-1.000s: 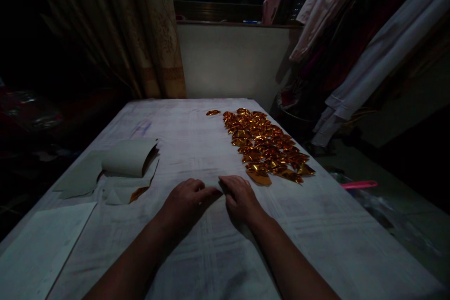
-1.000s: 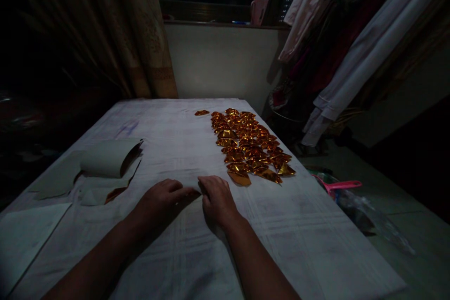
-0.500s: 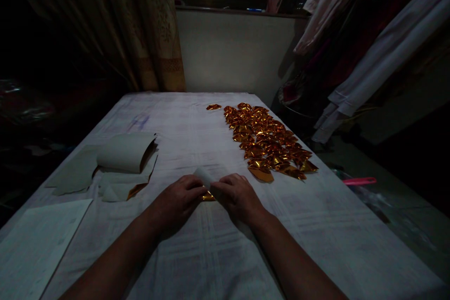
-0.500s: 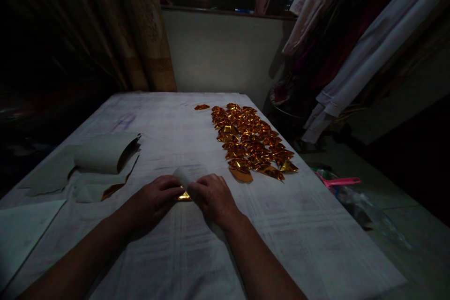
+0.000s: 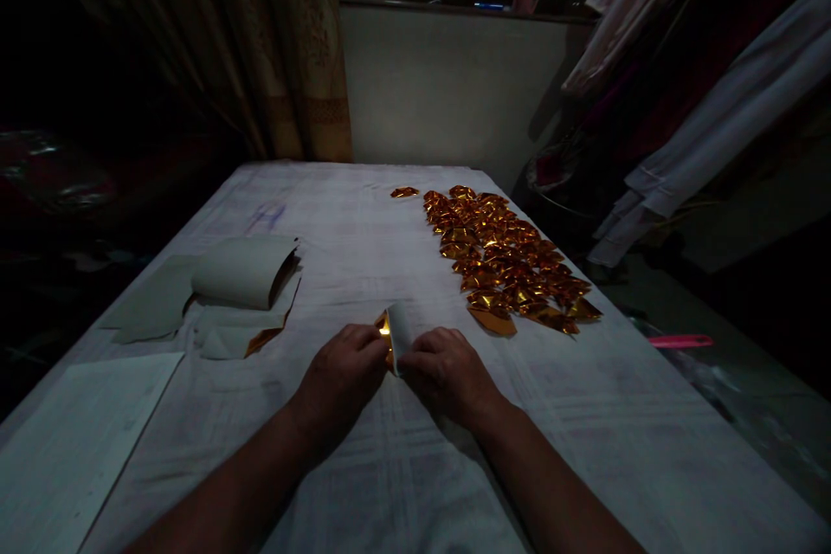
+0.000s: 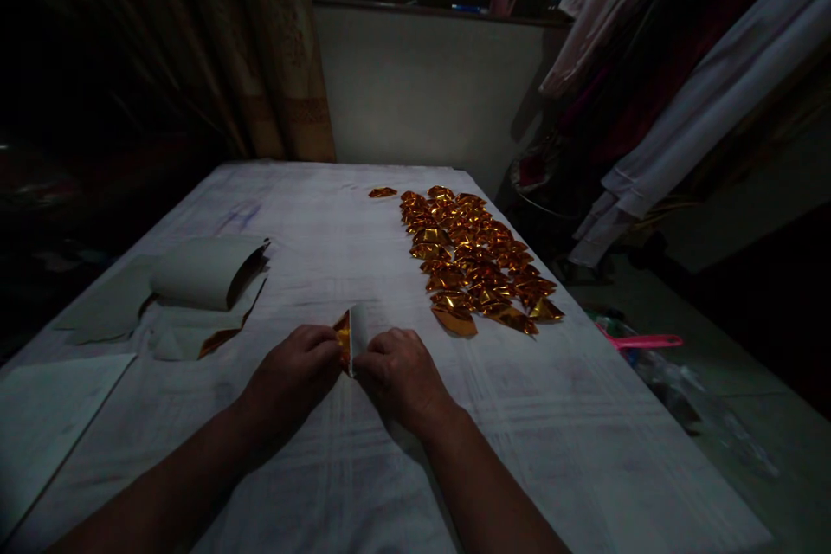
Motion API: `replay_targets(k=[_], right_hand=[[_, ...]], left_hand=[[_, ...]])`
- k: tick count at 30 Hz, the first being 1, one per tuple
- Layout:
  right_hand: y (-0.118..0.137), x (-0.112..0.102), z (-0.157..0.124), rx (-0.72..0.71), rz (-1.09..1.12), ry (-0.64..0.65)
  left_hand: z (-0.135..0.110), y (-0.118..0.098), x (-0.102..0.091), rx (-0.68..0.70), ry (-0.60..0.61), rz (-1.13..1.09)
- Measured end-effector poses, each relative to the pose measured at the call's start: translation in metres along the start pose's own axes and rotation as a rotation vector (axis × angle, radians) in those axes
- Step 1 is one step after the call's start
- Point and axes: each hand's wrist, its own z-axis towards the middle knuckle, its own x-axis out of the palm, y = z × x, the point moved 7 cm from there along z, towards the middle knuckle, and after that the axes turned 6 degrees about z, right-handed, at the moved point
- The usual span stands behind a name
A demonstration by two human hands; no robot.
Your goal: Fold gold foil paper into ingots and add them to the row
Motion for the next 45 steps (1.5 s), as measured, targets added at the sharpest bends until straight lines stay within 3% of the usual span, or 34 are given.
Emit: replay_targets(k=[5,8,12,20,33,45], right_hand=[[-0.009,-0.007,-0.004,0.01,0.032,-0.046],[-0.016,-0.007,-0.006,-0.013,0.061,-0.069],[-0.026,0.001,-0.004,0.041,0.107,0.004],[-0.035,0.008,0.011,0.244,0.183,0.092],[-0.035,0.014,0.019,0.275,0.216,0.08],[-0.035,0.017,0.018,0.24,0.209,0.058]], left_hand=[[-0.008,-0.013,-0.002,0.072,0.101,0.016],[-0.012,-0.02,-0.008,0.114,0.093,0.001],[-0.014,-0.026,-0.013,0.175,0.086,-0.014],[-0.018,-0.03,-0.01,0.18,0.121,0.06],[-0.022,-0.032,-0.004,0.166,0.088,0.106],[-0.017,-0.038,-0.008,0.13,0.203,0.088]])
